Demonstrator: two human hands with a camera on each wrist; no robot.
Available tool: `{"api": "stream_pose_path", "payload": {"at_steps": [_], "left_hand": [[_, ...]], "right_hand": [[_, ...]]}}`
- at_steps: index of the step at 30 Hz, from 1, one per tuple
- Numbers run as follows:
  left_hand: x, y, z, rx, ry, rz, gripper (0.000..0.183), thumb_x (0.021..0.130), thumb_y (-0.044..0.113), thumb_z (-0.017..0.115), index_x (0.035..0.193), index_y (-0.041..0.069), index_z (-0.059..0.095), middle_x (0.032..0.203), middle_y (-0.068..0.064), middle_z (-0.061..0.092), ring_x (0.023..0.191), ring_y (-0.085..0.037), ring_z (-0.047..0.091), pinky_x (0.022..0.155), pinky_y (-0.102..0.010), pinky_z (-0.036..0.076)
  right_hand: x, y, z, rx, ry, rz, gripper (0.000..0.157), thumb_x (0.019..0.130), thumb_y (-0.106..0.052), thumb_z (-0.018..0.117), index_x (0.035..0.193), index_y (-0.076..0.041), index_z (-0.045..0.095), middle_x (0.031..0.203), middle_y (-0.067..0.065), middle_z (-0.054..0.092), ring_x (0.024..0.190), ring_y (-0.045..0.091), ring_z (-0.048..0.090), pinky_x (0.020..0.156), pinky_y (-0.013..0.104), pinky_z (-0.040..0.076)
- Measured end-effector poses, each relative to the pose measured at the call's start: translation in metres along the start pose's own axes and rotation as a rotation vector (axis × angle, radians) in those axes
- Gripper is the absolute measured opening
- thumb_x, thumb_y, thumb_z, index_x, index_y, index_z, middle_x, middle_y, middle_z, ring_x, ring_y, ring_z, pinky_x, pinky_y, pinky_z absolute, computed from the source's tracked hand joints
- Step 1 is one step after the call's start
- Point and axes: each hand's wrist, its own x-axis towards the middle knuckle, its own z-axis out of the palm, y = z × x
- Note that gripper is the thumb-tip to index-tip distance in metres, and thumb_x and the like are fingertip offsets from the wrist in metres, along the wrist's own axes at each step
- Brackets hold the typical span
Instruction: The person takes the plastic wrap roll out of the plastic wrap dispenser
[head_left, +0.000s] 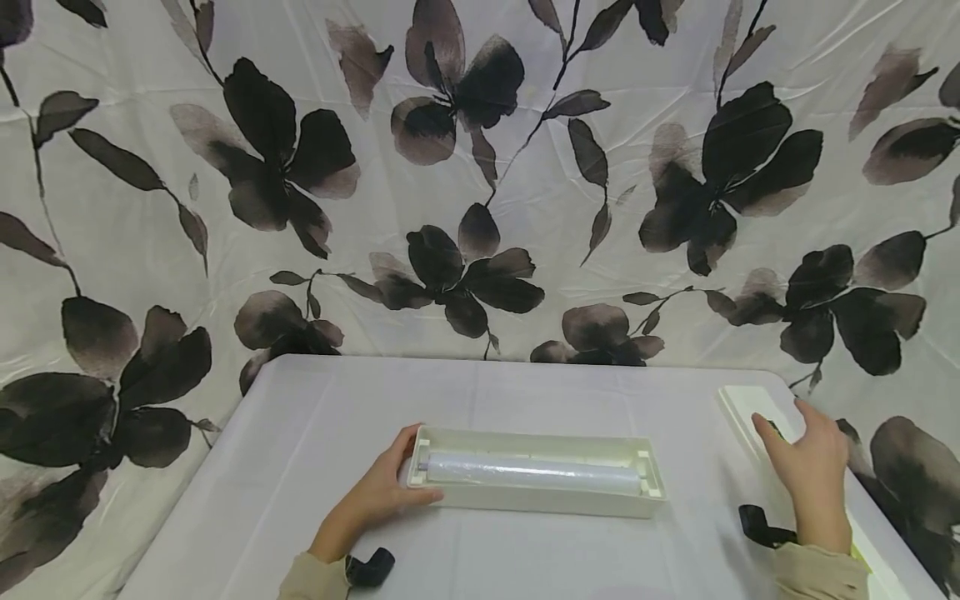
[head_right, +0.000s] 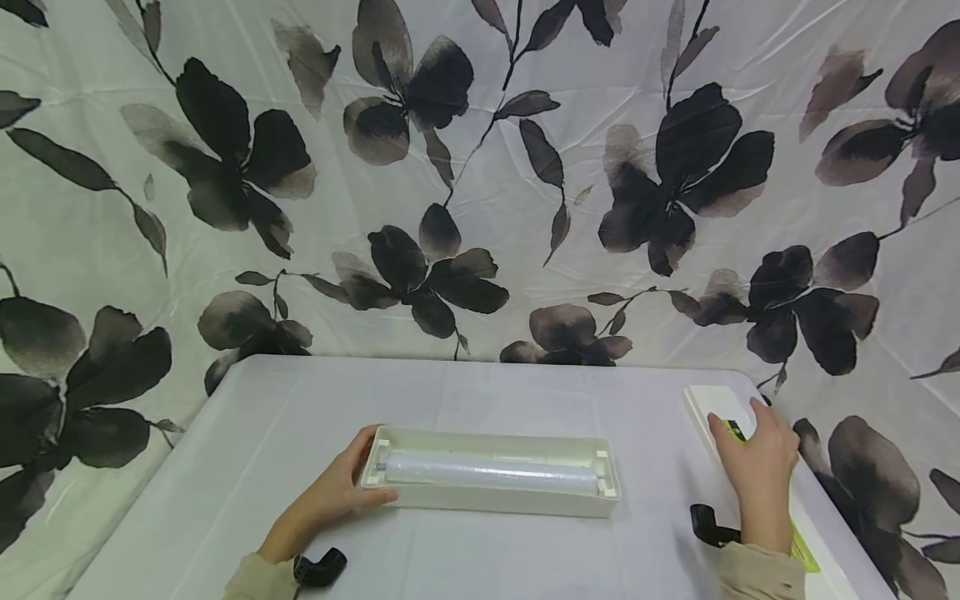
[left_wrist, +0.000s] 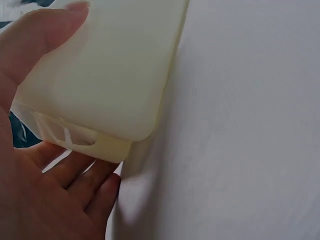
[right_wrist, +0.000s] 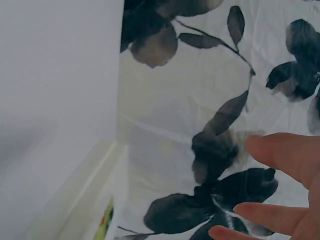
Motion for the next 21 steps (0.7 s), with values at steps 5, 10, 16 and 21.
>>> {"api": "stream_pose_path", "payload": {"at_steps": [5, 10, 16, 21], "left_hand": [[-0.001, 0.004, -0.004, 0.05, -0.026, 0.012, 0.096, 0.07, 0.034, 0.091, 0.147, 0.016, 0.035, 0.138, -0.003, 0.053, 0.122, -0.022, 0.051, 0.103, -0.047, 0.041], [-0.003, 0.009, -0.009, 0.11, -0.049, 0.025, 0.103, 0.07, 0.039, 0.09, 0.151, 0.012, 0.031, 0.141, -0.005, 0.051, 0.127, -0.025, 0.049, 0.107, -0.052, 0.037], [-0.01, 0.022, -0.02, 0.238, -0.054, 0.028, 0.114, 0.068, 0.046, 0.09, 0.155, 0.011, 0.026, 0.148, -0.012, 0.045, 0.138, -0.033, 0.04, 0.111, -0.058, 0.031], [-0.014, 0.03, -0.028, 0.293, -0.035, 0.094, 0.109, 0.068, 0.041, 0.091, 0.154, 0.013, 0.03, 0.145, -0.01, 0.049, 0.136, -0.033, 0.042, 0.108, -0.059, 0.034]], "right_hand": [[-0.003, -0.019, -0.006, 0.021, 0.027, -0.149, 0.069, 0.096, -0.025, 0.059, 0.148, 0.011, 0.031, 0.148, 0.038, 0.03, 0.139, 0.055, 0.02, 0.112, 0.069, 0.013], [-0.006, -0.035, -0.009, 0.054, 0.103, -0.361, 0.067, 0.095, -0.021, 0.061, 0.148, 0.008, 0.033, 0.147, 0.037, 0.035, 0.136, 0.055, 0.027, 0.111, 0.069, 0.017], [-0.01, -0.043, -0.009, 0.127, 0.198, -0.638, 0.064, 0.09, -0.015, 0.068, 0.146, 0.004, 0.042, 0.143, 0.032, 0.044, 0.132, 0.052, 0.037, 0.111, 0.065, 0.024], [-0.013, -0.044, -0.009, 0.179, 0.226, -0.81, 0.063, 0.086, -0.015, 0.071, 0.142, 0.004, 0.048, 0.142, 0.029, 0.047, 0.13, 0.05, 0.04, 0.114, 0.056, 0.025]]}}
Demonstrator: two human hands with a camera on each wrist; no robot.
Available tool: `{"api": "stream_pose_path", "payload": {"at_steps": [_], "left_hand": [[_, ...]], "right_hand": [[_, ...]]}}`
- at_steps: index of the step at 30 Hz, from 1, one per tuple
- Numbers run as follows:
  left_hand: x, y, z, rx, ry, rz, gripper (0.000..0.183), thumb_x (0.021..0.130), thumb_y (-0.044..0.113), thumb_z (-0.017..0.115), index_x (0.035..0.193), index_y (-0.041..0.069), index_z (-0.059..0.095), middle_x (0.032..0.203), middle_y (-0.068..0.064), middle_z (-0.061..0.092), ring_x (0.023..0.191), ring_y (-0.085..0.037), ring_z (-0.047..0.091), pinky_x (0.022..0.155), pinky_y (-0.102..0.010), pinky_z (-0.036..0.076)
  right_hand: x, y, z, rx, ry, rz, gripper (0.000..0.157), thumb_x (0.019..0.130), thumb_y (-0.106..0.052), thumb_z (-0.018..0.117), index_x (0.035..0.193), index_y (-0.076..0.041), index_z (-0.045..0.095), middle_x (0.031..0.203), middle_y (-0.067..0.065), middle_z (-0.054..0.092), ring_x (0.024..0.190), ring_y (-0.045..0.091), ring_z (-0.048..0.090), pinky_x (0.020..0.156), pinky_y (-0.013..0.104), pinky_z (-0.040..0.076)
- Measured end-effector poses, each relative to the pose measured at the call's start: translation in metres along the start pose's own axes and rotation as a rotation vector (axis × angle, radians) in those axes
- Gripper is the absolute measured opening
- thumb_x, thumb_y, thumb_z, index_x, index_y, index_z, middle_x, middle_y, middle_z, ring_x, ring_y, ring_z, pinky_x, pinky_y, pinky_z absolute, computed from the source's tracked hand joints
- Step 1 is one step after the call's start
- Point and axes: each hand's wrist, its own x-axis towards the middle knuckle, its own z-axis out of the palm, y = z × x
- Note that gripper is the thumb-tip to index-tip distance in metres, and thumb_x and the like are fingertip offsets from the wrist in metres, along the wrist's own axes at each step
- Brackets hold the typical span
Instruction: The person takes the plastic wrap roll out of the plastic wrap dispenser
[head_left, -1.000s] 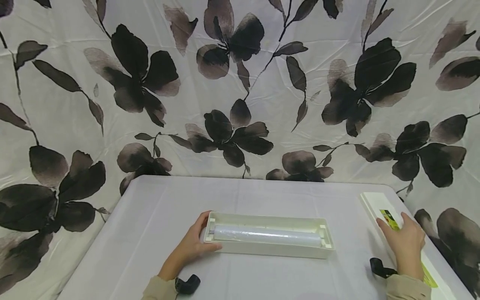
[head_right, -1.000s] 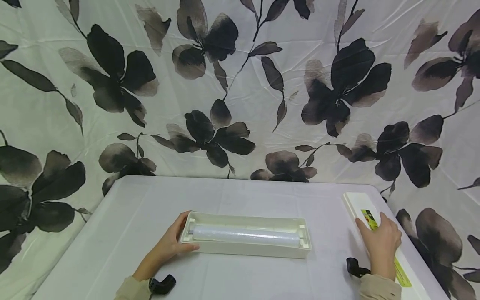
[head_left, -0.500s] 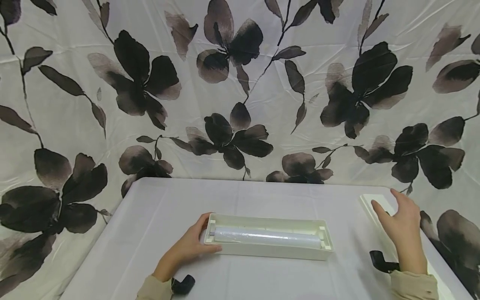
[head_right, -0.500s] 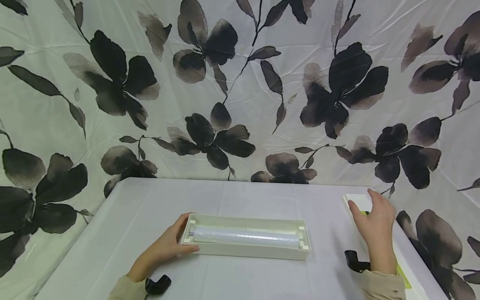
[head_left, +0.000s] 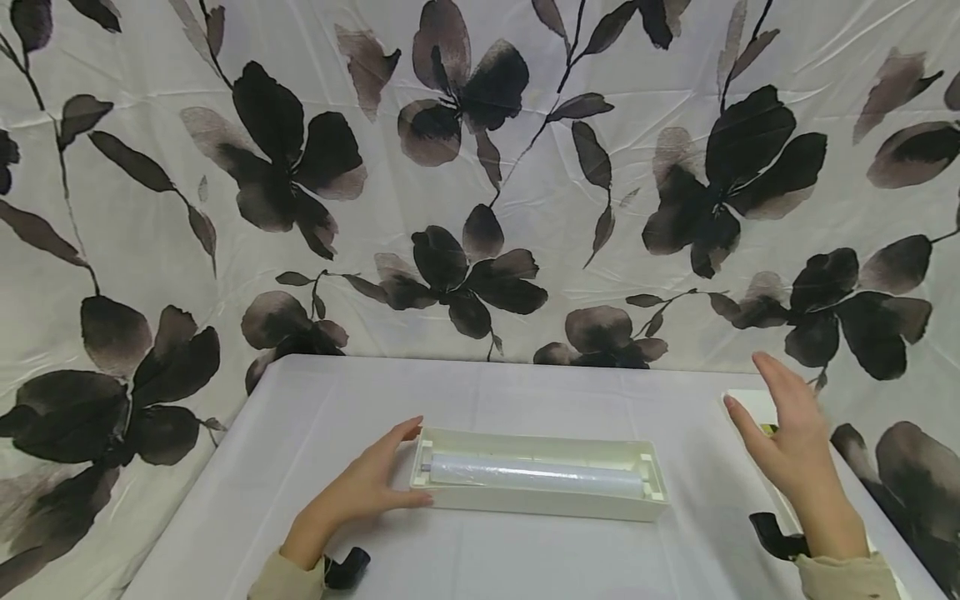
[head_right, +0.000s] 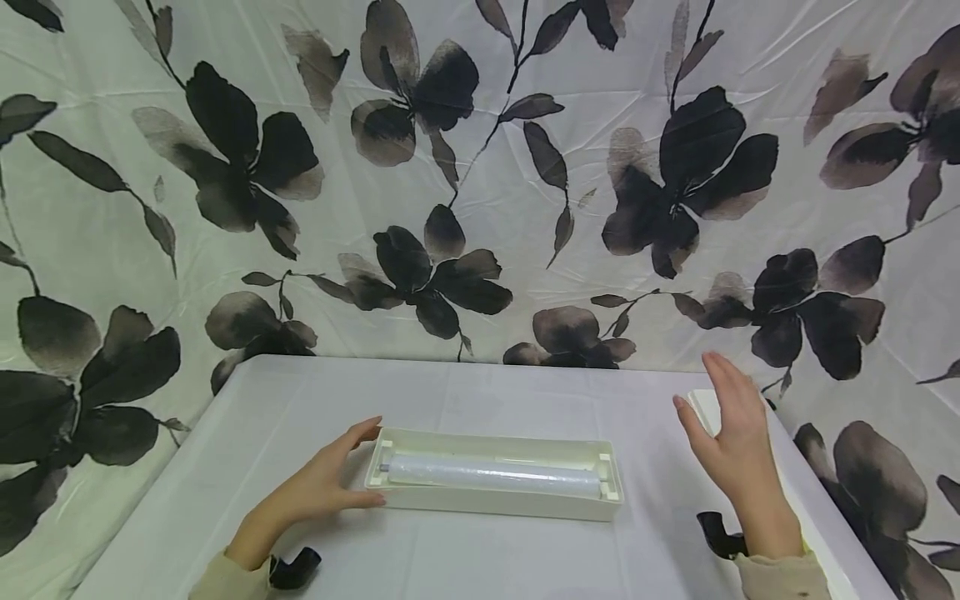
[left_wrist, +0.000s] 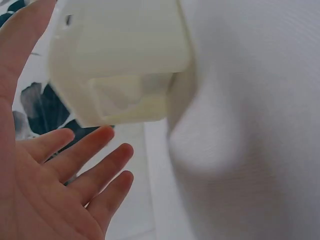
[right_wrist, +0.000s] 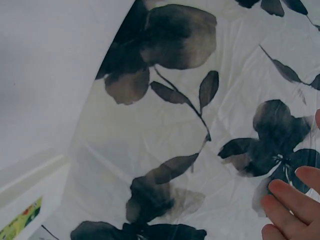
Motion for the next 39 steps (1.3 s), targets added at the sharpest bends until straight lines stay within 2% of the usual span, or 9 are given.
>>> {"api": "stream_pose_path", "payload": {"at_steps": [3, 8, 13, 19, 27, 31, 34, 36, 39], "left_hand": [[-0.002, 0.001, -0.003, 0.002, 0.011, 0.032, 0.107, 0.069, 0.038, 0.091, 0.153, 0.013, 0.031, 0.145, -0.01, 0.05, 0.136, -0.033, 0.043, 0.107, -0.06, 0.035], [-0.005, -0.002, -0.001, -0.028, 0.018, 0.048, 0.106, 0.069, 0.037, 0.091, 0.152, 0.008, 0.033, 0.143, -0.013, 0.051, 0.134, -0.036, 0.044, 0.107, -0.061, 0.035], [-0.005, -0.01, 0.006, -0.072, 0.026, 0.061, 0.106, 0.067, 0.036, 0.092, 0.151, 0.006, 0.035, 0.14, -0.006, 0.054, 0.134, -0.03, 0.046, 0.11, -0.055, 0.035], [-0.004, -0.017, 0.011, -0.117, 0.053, 0.092, 0.102, 0.067, 0.031, 0.093, 0.149, 0.007, 0.038, 0.139, 0.0, 0.055, 0.132, -0.022, 0.048, 0.11, -0.047, 0.037], [-0.005, -0.026, 0.018, -0.242, 0.057, 0.056, 0.095, 0.071, 0.026, 0.091, 0.149, 0.016, 0.039, 0.145, -0.006, 0.05, 0.135, -0.029, 0.045, 0.112, -0.041, 0.034], [-0.006, -0.031, 0.021, -0.293, 0.066, 0.038, 0.092, 0.071, 0.024, 0.091, 0.148, 0.021, 0.041, 0.146, -0.005, 0.05, 0.136, -0.027, 0.044, 0.113, -0.032, 0.032], [-0.007, -0.035, 0.024, -0.309, 0.084, 0.02, 0.091, 0.07, 0.027, 0.091, 0.148, 0.025, 0.043, 0.145, 0.0, 0.051, 0.136, -0.023, 0.044, 0.112, -0.025, 0.031], [-0.007, -0.037, 0.025, -0.311, 0.096, 0.016, 0.09, 0.07, 0.029, 0.091, 0.147, 0.026, 0.044, 0.145, 0.001, 0.052, 0.136, -0.021, 0.044, 0.112, -0.026, 0.032], [-0.007, -0.039, 0.027, -0.311, 0.108, 0.018, 0.089, 0.07, 0.029, 0.091, 0.147, 0.027, 0.045, 0.144, 0.002, 0.053, 0.134, -0.019, 0.046, 0.112, -0.026, 0.033]], "right_hand": [[-0.004, -0.003, 0.004, 0.021, -0.002, -0.064, 0.061, 0.093, -0.031, 0.066, 0.14, 0.004, 0.05, 0.142, 0.026, 0.048, 0.131, 0.048, 0.041, 0.117, 0.048, 0.025], [-0.013, -0.012, 0.02, 0.061, -0.033, -0.214, 0.071, 0.098, -0.054, 0.052, 0.137, 0.005, 0.053, 0.138, 0.026, 0.052, 0.134, 0.037, 0.043, 0.118, 0.034, 0.022], [-0.019, -0.018, 0.038, 0.111, -0.056, -0.356, 0.065, 0.099, -0.05, 0.054, 0.133, 0.006, 0.057, 0.135, 0.023, 0.056, 0.134, 0.029, 0.046, 0.118, 0.035, 0.022], [-0.025, -0.022, 0.057, 0.192, -0.087, -0.452, 0.06, 0.099, -0.045, 0.057, 0.127, 0.008, 0.061, 0.131, 0.024, 0.058, 0.126, 0.034, 0.051, 0.115, 0.03, 0.029], [-0.037, -0.027, 0.08, 0.292, -0.189, -0.467, 0.057, 0.098, -0.043, 0.06, 0.128, 0.005, 0.062, 0.13, 0.021, 0.06, 0.119, 0.033, 0.055, 0.11, 0.022, 0.033], [-0.042, -0.028, 0.087, 0.336, -0.278, -0.44, 0.052, 0.096, -0.04, 0.062, 0.126, 0.002, 0.063, 0.125, 0.014, 0.064, 0.115, 0.028, 0.058, 0.107, 0.018, 0.035], [-0.045, -0.028, 0.091, 0.351, -0.364, -0.41, 0.045, 0.088, -0.029, 0.076, 0.122, -0.001, 0.066, 0.119, 0.009, 0.067, 0.109, 0.024, 0.062, 0.102, 0.015, 0.04], [-0.046, -0.028, 0.093, 0.351, -0.422, -0.391, 0.045, 0.079, -0.016, 0.084, 0.119, -0.003, 0.067, 0.115, 0.007, 0.069, 0.104, 0.022, 0.065, 0.095, 0.015, 0.044], [-0.046, -0.029, 0.097, 0.327, -0.504, -0.378, 0.045, 0.071, -0.004, 0.085, 0.113, -0.003, 0.07, 0.11, 0.007, 0.072, 0.099, 0.024, 0.068, 0.087, 0.025, 0.053]]}}
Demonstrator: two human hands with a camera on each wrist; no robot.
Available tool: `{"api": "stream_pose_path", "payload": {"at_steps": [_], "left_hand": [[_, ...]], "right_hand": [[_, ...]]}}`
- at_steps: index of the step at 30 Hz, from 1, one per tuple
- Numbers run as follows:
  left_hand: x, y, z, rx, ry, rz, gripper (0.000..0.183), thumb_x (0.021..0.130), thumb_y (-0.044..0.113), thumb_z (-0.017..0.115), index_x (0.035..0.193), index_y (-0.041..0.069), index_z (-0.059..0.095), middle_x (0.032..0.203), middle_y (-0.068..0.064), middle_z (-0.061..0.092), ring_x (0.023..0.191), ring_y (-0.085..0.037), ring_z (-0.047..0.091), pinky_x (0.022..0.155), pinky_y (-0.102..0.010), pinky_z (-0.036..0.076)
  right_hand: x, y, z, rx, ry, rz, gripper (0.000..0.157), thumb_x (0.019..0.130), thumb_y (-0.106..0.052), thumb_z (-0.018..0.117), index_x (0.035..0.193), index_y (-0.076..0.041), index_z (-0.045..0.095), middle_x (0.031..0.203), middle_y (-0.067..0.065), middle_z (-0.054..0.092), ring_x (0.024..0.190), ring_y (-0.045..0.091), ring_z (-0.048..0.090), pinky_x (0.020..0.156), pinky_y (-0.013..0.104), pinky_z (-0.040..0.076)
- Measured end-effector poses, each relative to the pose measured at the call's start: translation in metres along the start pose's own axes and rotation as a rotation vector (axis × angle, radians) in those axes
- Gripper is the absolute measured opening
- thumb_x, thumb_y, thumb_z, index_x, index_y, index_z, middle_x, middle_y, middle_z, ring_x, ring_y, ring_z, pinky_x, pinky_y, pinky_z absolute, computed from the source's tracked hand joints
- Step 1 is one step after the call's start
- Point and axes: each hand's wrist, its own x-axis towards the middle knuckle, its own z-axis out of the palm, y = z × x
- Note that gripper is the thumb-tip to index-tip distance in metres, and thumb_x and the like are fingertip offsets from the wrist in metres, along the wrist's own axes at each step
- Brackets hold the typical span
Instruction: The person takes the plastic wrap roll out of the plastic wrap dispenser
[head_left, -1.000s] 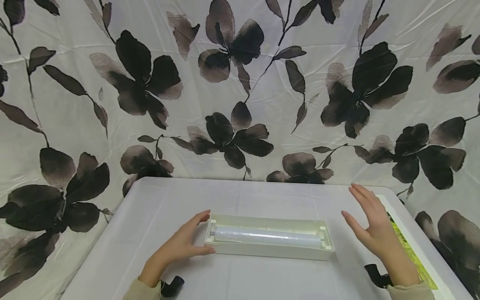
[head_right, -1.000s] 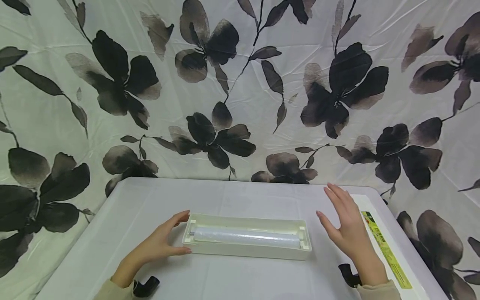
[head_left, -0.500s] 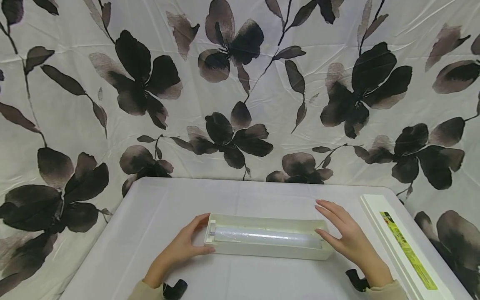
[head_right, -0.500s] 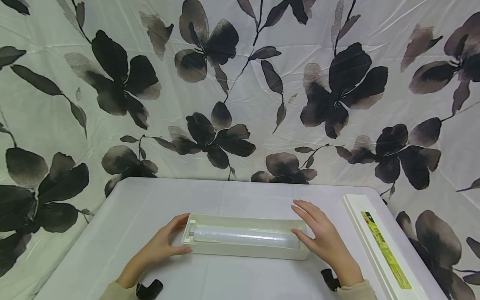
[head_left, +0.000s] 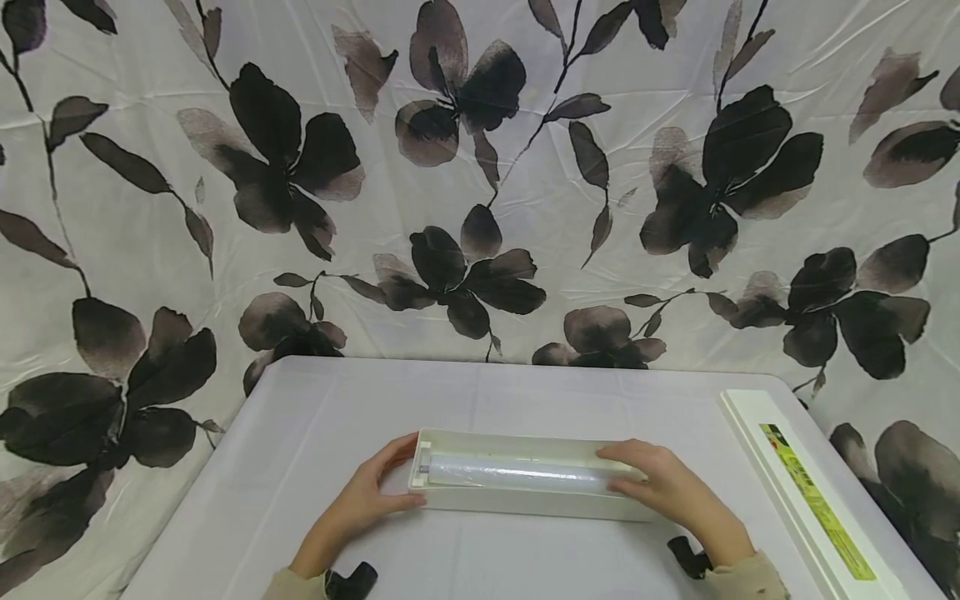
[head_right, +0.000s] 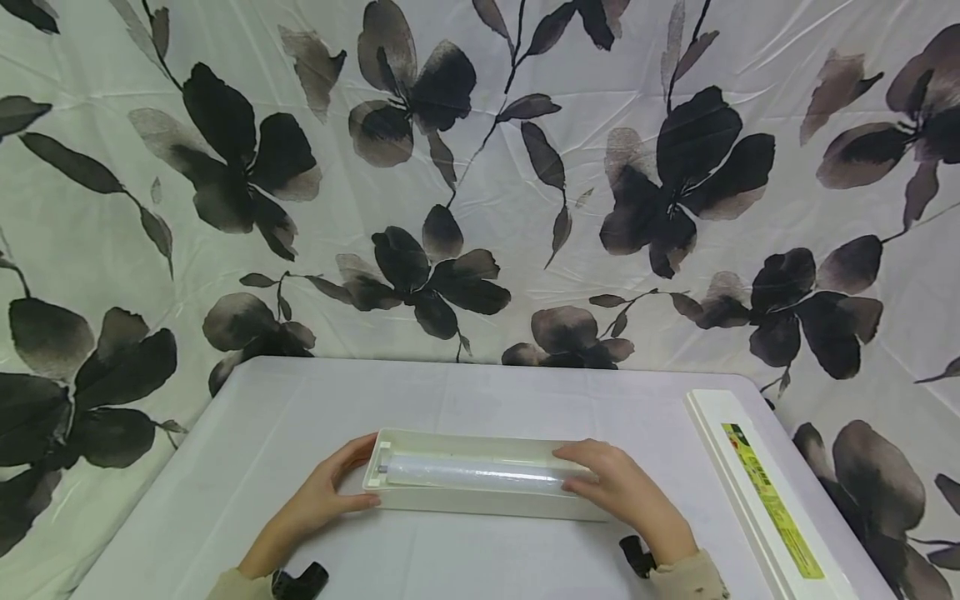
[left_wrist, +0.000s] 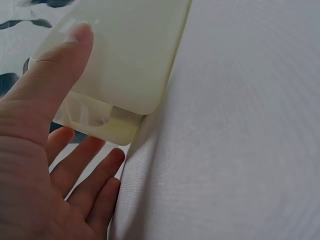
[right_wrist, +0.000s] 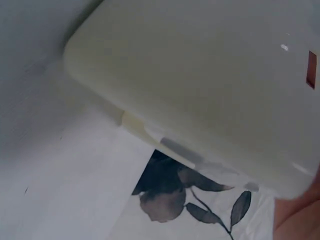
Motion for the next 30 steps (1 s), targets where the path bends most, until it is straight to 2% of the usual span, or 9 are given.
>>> {"api": "stream_pose_path", "payload": {"at_steps": [4, 6, 13, 18, 22, 30], "left_hand": [[0.0, -0.003, 0.001, -0.004, 0.007, 0.004, 0.089, 0.07, 0.028, 0.091, 0.146, 0.027, 0.046, 0.143, 0.003, 0.053, 0.132, -0.016, 0.047, 0.112, -0.026, 0.033], [0.0, -0.004, 0.001, -0.008, 0.009, 0.004, 0.089, 0.069, 0.028, 0.092, 0.146, 0.028, 0.047, 0.143, 0.003, 0.053, 0.131, -0.016, 0.048, 0.112, -0.026, 0.033], [0.0, -0.005, 0.001, 0.0, 0.009, 0.013, 0.088, 0.069, 0.03, 0.092, 0.145, 0.028, 0.047, 0.145, 0.003, 0.051, 0.13, -0.017, 0.049, 0.112, -0.03, 0.035], [0.001, -0.005, 0.001, -0.007, 0.008, 0.014, 0.088, 0.069, 0.028, 0.092, 0.145, 0.027, 0.047, 0.145, 0.003, 0.051, 0.129, -0.017, 0.05, 0.111, -0.03, 0.035], [0.001, -0.005, 0.001, 0.0, 0.008, 0.02, 0.088, 0.07, 0.028, 0.092, 0.145, 0.027, 0.047, 0.145, 0.003, 0.051, 0.129, -0.017, 0.05, 0.111, -0.03, 0.036], [0.0, -0.005, 0.0, -0.005, 0.005, -0.005, 0.088, 0.069, 0.03, 0.091, 0.145, 0.029, 0.047, 0.143, 0.005, 0.053, 0.129, -0.017, 0.05, 0.112, -0.035, 0.035]], "right_hand": [[0.004, 0.002, 0.003, 0.007, -0.111, 0.058, 0.036, 0.076, -0.008, 0.083, 0.109, -0.002, 0.072, 0.107, 0.008, 0.073, 0.098, 0.027, 0.068, 0.083, 0.041, 0.056], [0.006, 0.004, 0.004, 0.02, -0.15, 0.086, 0.035, 0.077, -0.01, 0.083, 0.108, -0.001, 0.072, 0.106, 0.01, 0.073, 0.099, 0.029, 0.068, 0.083, 0.044, 0.056], [0.013, 0.007, 0.008, 0.085, -0.244, 0.236, 0.037, 0.073, -0.008, 0.085, 0.107, 0.002, 0.073, 0.107, 0.014, 0.072, 0.101, 0.031, 0.068, 0.086, 0.043, 0.055], [0.017, 0.002, 0.01, 0.025, -0.315, 0.334, 0.038, 0.074, -0.008, 0.085, 0.109, -0.001, 0.074, 0.11, 0.011, 0.072, 0.1, 0.028, 0.068, 0.083, 0.042, 0.055], [0.018, 0.0, 0.011, -0.035, -0.337, 0.37, 0.038, 0.074, -0.013, 0.085, 0.111, -0.006, 0.075, 0.112, 0.008, 0.072, 0.104, 0.03, 0.067, 0.084, 0.045, 0.054], [0.015, 0.003, 0.013, -0.072, -0.307, 0.351, 0.038, 0.075, -0.015, 0.084, 0.111, -0.01, 0.074, 0.114, 0.005, 0.071, 0.106, 0.028, 0.066, 0.086, 0.048, 0.053]]}}
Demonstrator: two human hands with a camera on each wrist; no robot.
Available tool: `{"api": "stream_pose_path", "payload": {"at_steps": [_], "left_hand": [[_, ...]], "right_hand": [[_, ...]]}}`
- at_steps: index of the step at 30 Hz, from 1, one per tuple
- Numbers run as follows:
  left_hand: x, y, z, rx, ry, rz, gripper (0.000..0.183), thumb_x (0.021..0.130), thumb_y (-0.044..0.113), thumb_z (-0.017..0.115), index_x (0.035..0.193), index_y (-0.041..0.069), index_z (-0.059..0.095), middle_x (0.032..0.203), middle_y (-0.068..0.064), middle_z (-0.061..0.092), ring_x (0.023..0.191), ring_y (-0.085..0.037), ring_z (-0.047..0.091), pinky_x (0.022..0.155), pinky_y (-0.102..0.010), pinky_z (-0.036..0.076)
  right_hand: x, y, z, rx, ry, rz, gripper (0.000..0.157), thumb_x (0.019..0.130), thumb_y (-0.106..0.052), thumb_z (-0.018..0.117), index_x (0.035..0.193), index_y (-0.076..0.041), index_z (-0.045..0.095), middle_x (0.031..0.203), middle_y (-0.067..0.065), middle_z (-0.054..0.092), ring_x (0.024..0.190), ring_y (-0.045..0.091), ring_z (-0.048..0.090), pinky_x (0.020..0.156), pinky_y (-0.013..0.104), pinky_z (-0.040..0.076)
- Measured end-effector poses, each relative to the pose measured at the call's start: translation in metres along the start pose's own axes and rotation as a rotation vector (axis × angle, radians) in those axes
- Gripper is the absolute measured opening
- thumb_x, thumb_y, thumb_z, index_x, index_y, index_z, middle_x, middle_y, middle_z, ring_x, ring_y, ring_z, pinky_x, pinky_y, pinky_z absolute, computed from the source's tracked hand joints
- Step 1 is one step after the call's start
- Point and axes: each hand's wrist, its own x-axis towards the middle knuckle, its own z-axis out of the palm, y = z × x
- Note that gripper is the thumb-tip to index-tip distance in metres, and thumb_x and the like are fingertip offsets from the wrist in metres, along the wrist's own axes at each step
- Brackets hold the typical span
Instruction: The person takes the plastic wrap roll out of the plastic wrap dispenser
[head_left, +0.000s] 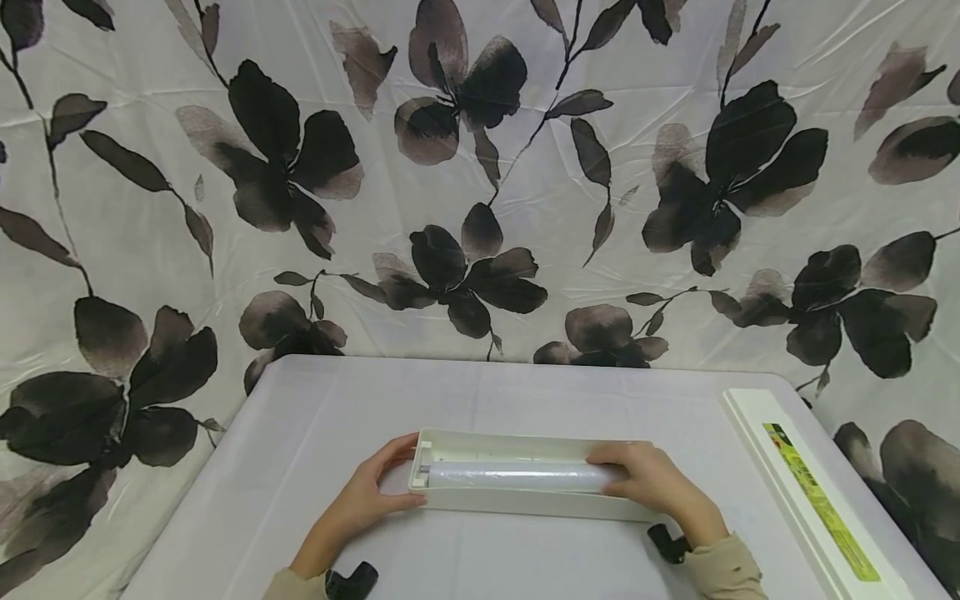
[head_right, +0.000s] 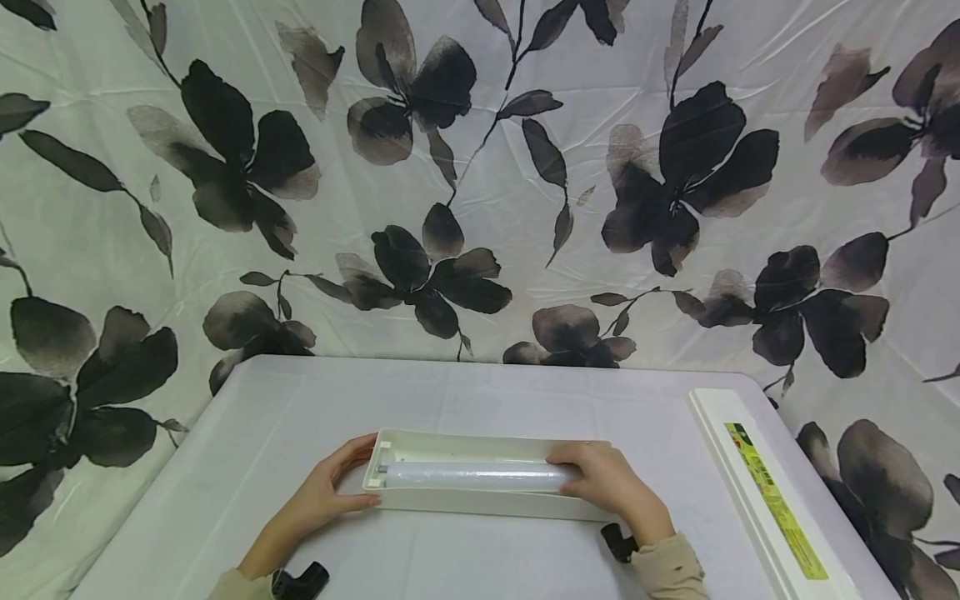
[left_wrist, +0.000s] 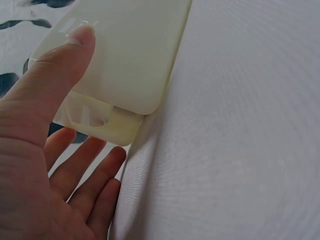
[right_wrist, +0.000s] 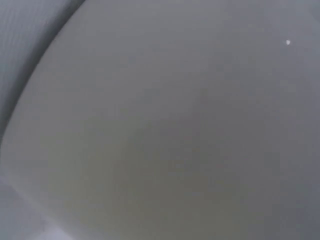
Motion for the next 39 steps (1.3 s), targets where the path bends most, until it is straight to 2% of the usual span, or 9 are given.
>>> {"api": "stream_pose_path", "payload": {"at_steps": [9, 21, 29, 39], "left_hand": [[0.0001, 0.0006, 0.0003, 0.003, -0.001, -0.017, 0.088, 0.07, 0.03, 0.091, 0.145, 0.03, 0.046, 0.143, 0.005, 0.052, 0.129, -0.018, 0.05, 0.112, -0.041, 0.035], [-0.0001, 0.0015, -0.0005, -0.012, -0.015, -0.005, 0.087, 0.071, 0.028, 0.091, 0.146, 0.029, 0.045, 0.141, 0.004, 0.053, 0.128, -0.018, 0.051, 0.111, -0.034, 0.036], [-0.0005, 0.0043, -0.0001, -0.004, -0.012, -0.027, 0.087, 0.071, 0.03, 0.091, 0.146, 0.03, 0.046, 0.142, 0.005, 0.052, 0.128, -0.018, 0.05, 0.112, -0.037, 0.035], [0.0001, 0.006, 0.0003, -0.005, -0.007, -0.03, 0.087, 0.071, 0.03, 0.091, 0.146, 0.03, 0.046, 0.142, 0.005, 0.052, 0.128, -0.018, 0.051, 0.112, -0.039, 0.036]], "right_hand": [[-0.0017, 0.005, 0.0003, 0.047, 0.008, -0.03, 0.037, 0.079, -0.015, 0.081, 0.114, -0.009, 0.074, 0.117, 0.005, 0.071, 0.107, 0.027, 0.066, 0.086, 0.046, 0.053], [-0.0039, 0.0067, -0.0014, 0.087, 0.038, -0.08, 0.038, 0.077, -0.009, 0.08, 0.114, -0.002, 0.073, 0.115, 0.008, 0.071, 0.108, 0.029, 0.066, 0.09, 0.047, 0.053], [-0.0048, 0.0077, -0.0018, 0.111, 0.057, -0.102, 0.039, 0.077, -0.007, 0.08, 0.115, 0.0, 0.072, 0.117, 0.012, 0.071, 0.11, 0.034, 0.065, 0.092, 0.049, 0.052], [-0.0034, 0.0064, -0.0055, 0.07, 0.084, -0.144, 0.041, 0.075, -0.007, 0.081, 0.115, -0.001, 0.072, 0.115, 0.011, 0.071, 0.108, 0.033, 0.066, 0.09, 0.05, 0.053]]}}
